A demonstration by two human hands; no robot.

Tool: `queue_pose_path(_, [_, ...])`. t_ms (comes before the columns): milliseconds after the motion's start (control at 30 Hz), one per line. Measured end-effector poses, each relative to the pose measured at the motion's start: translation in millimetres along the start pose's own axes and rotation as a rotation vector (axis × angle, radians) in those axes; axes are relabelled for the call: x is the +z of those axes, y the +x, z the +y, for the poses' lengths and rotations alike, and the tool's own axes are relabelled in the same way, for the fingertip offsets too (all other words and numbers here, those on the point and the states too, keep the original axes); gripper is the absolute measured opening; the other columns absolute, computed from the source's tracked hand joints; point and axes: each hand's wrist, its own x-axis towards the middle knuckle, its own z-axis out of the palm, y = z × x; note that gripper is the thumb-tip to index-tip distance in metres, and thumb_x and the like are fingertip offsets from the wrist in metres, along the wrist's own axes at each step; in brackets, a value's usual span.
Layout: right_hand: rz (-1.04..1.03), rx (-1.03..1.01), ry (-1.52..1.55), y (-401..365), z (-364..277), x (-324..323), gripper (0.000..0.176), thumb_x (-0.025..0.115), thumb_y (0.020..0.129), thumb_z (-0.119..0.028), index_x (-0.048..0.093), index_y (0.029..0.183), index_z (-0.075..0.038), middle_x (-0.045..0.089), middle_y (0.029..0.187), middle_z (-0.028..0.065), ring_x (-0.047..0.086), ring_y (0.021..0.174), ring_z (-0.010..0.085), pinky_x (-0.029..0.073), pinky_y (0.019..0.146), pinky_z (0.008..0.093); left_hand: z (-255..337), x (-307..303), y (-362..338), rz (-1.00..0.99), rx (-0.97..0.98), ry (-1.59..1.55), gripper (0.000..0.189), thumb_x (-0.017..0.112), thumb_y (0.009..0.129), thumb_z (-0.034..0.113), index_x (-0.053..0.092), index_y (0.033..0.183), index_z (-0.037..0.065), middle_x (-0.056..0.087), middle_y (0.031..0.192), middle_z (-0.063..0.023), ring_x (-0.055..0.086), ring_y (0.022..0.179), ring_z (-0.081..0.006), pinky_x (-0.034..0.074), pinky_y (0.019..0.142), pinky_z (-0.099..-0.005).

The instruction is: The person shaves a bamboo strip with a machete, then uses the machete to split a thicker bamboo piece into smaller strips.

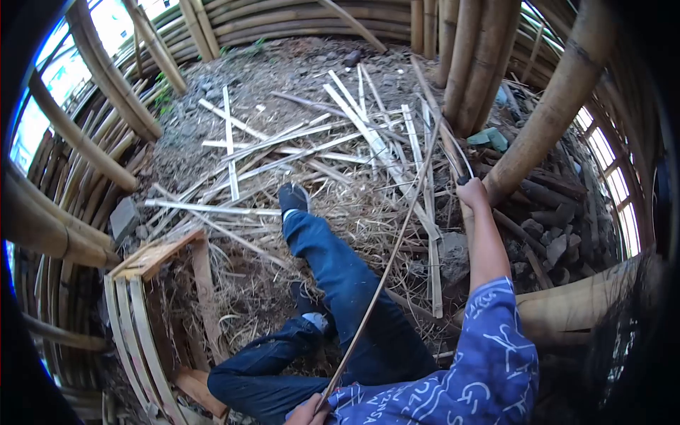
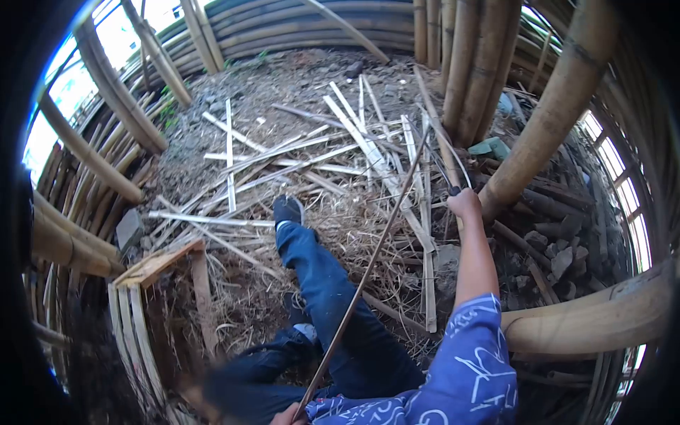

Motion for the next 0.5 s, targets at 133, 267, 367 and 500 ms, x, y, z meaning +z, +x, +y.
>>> queue_pose_path(133, [-0.077,-0.076,0.329,-53.4,16.4,39.7,0.022,0.066,0.068,-0.019,0.065,0.064,0.002,0.063,0.058,0.0127,0.062,0.048,0.021,0.05,0.051,0.0351,-61.8,33.5,22.6,0.379,0.26,-0.238,0.041,0.053,0.092,0.017,0.045,0.126,-0.004,0.061,0.097,-0.0308,0.06,0.091,-0.0468,0.047,0.076,-0.0496])
queue_pose_path(267, [-0.155,-0.035,0.714,-135.9,-0.2,42.9,0.013,0.066,0.07,-0.01,0.059,0.072,0.001,0.059,0.057,0.0065,0.055,0.044,0.0158,0.043,0.043,0.0308,46.6,-22.9,33.7,-0.088,0.039,-0.295,0.023,0.045,0.102,0.02,0.053,0.111,0.0,0.058,0.088,-0.0019,0.054,0.079,-0.0153,0.046,0.07,-0.0313])
queue_pose_path(367, [-0.08,-0.043,0.76,-190.8,-3.5,41.1,0.013,0.064,0.068,-0.012,0.059,0.062,-0.002,0.058,0.053,0.0059,0.058,0.048,0.0192,0.044,0.048,0.0355,53.1,-22.4,42.9,-0.256,-0.184,-0.486,0.025,0.043,0.104,0.022,0.053,0.113,0.001,0.052,0.09,0.0044,0.047,0.08,-0.0084,0.043,0.069,-0.0266])
queue_pose_path(500, [-0.18,-0.016,0.921,-234.0,-0.9,31.3,0.01,0.063,0.069,-0.005,0.056,0.062,-0.002,0.056,0.055,0.004,0.054,0.045,0.0149,0.043,0.046,0.0308,59.6,-13.9,51.2,-0.319,-0.027,-0.466,0.027,0.043,0.104,0.028,0.051,0.112,0.004,0.045,0.082,0.0048,0.04,0.072,-0.0052,0.037,0.062,-0.0219])
